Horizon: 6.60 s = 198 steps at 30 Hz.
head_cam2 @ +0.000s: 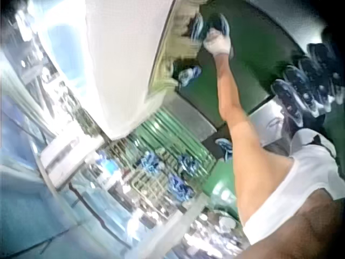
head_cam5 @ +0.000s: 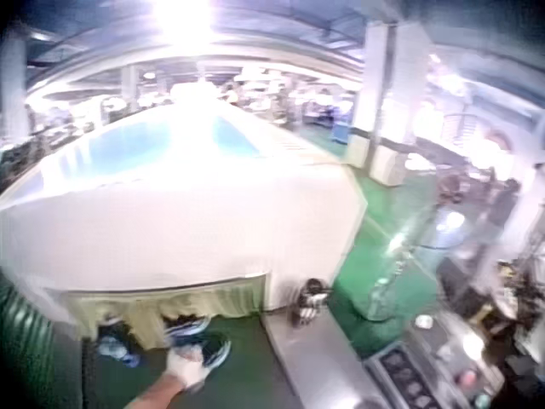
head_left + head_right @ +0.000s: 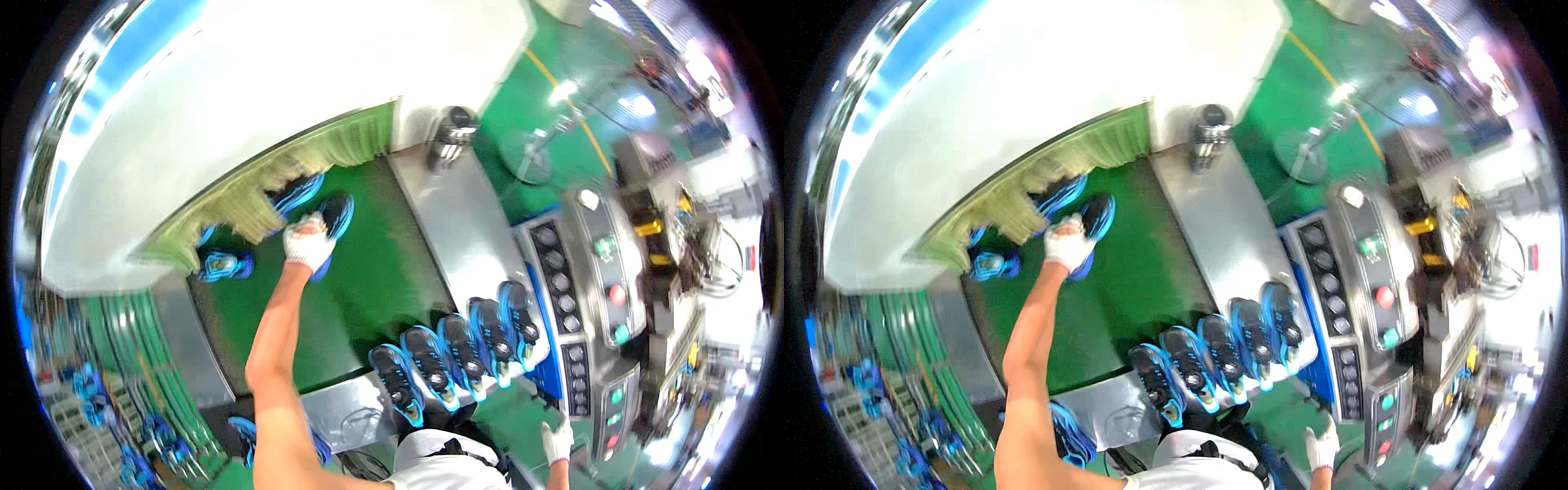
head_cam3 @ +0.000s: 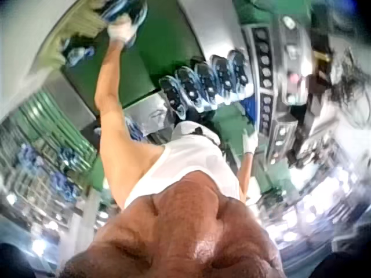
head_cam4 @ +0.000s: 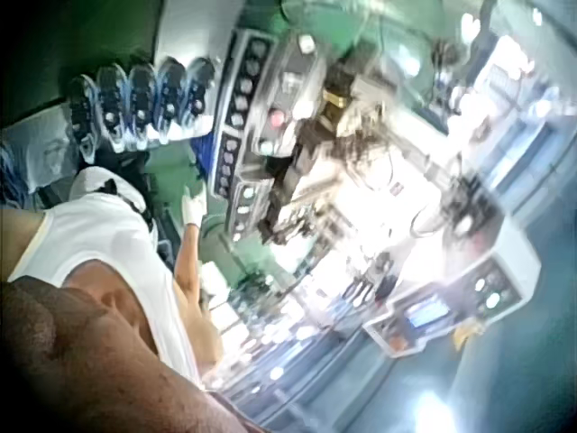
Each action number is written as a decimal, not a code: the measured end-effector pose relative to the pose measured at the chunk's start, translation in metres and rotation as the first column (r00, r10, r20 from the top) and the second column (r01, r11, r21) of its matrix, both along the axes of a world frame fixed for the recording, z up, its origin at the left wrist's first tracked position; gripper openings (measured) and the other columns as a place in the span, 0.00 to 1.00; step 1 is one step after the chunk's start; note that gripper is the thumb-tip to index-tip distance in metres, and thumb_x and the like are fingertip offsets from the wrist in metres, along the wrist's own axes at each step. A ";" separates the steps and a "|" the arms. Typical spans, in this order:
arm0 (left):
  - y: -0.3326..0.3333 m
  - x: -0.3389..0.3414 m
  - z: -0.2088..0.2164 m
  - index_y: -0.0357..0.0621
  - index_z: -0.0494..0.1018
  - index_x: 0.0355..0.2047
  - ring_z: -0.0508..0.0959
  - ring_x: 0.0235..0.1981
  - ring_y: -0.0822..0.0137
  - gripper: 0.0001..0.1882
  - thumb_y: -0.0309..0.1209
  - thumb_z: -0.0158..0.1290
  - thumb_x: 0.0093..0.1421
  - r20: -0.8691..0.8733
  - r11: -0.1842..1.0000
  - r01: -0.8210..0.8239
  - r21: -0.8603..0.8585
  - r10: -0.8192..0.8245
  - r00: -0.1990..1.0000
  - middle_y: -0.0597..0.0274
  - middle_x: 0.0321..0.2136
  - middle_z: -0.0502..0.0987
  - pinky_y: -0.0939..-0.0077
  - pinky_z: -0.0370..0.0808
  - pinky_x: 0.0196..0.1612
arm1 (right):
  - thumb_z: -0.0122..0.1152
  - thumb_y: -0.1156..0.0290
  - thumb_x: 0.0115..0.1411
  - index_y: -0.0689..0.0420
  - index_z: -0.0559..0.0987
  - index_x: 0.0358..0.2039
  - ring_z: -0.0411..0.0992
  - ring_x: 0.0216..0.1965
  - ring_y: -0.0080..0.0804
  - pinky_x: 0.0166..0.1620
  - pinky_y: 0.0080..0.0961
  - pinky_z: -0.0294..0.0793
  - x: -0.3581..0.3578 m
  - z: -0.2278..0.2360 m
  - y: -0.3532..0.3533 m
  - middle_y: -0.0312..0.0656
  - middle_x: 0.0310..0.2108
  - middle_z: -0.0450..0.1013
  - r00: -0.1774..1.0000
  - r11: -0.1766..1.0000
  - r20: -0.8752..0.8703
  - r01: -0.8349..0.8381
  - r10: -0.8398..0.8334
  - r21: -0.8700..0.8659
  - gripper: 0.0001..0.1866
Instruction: The person places blue shoes into a shaping machine and سپس transfers them to a conveyor belt.
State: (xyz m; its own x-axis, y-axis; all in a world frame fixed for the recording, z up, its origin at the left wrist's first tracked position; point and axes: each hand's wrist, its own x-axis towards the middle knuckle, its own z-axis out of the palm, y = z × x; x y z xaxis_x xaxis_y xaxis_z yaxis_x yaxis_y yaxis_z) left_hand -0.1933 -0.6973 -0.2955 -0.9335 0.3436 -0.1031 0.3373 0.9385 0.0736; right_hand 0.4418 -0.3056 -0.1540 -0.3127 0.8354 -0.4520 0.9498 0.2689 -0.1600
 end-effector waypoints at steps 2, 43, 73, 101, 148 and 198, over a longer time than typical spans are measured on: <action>0.012 0.058 -0.005 0.46 0.75 0.41 0.82 0.39 0.49 0.21 0.47 0.61 0.53 -0.036 0.991 0.128 0.026 -0.127 0.991 0.51 0.37 0.81 0.53 0.77 0.43 | 0.72 0.61 0.53 0.60 0.69 0.64 0.73 0.60 0.48 0.63 0.36 0.69 0.024 -0.015 -0.010 0.55 0.58 0.74 0.999 0.999 0.016 -0.031 0.031 0.028 0.40; 0.442 0.366 0.232 0.32 0.69 0.58 0.80 0.55 0.58 0.23 0.22 0.58 0.63 0.342 0.506 -0.002 0.862 -0.580 0.739 0.48 0.53 0.77 0.67 0.77 0.57 | 0.61 0.74 0.55 0.54 0.76 0.38 0.72 0.31 0.18 0.39 0.23 0.78 0.032 0.130 0.217 0.28 0.26 0.69 -0.315 0.653 -0.590 -0.154 -0.744 -0.742 0.09; 0.732 0.191 0.218 0.44 0.68 0.63 0.67 0.62 0.36 0.24 0.34 0.50 0.68 -0.343 0.225 0.876 0.426 -0.856 0.386 0.36 0.61 0.68 0.50 0.66 0.65 | 0.74 0.77 0.51 0.63 0.68 0.63 0.80 0.45 0.42 0.47 0.36 0.86 0.016 0.098 0.202 0.48 0.51 0.76 -0.489 0.381 -0.191 -0.325 -0.851 -0.866 0.39; 0.418 0.204 0.270 0.40 0.70 0.57 0.75 0.52 0.45 0.32 0.29 0.67 0.52 -0.186 0.646 0.326 0.690 -0.277 0.943 0.45 0.51 0.73 0.58 0.73 0.57 | 0.64 0.75 0.61 0.60 0.78 0.45 0.82 0.34 0.36 0.37 0.32 0.85 -0.278 0.152 0.369 0.44 0.37 0.81 -0.098 0.574 -0.578 -0.331 -0.810 -0.749 0.11; -0.050 0.461 0.084 0.20 0.78 0.42 0.82 0.47 0.45 0.41 0.57 0.65 0.51 0.636 0.256 -0.959 0.120 0.722 0.272 0.32 0.42 0.81 0.59 0.75 0.53 | 0.67 0.54 0.57 0.59 0.60 0.70 0.56 0.72 0.50 0.72 0.46 0.54 -0.187 -0.135 -0.215 0.56 0.69 0.59 0.417 0.448 -0.463 -0.893 0.782 -0.047 0.46; 0.392 1.280 0.233 0.30 0.57 0.68 0.68 0.64 0.41 0.44 0.45 0.57 0.59 0.032 -0.381 0.380 0.843 -0.669 -0.743 0.33 0.63 0.67 0.60 0.64 0.68 | 0.68 0.41 0.53 0.64 0.69 0.63 0.71 0.59 0.59 0.62 0.43 0.68 0.712 0.139 -0.230 0.62 0.57 0.73 -0.320 -0.592 -0.567 0.702 -0.759 0.397 0.47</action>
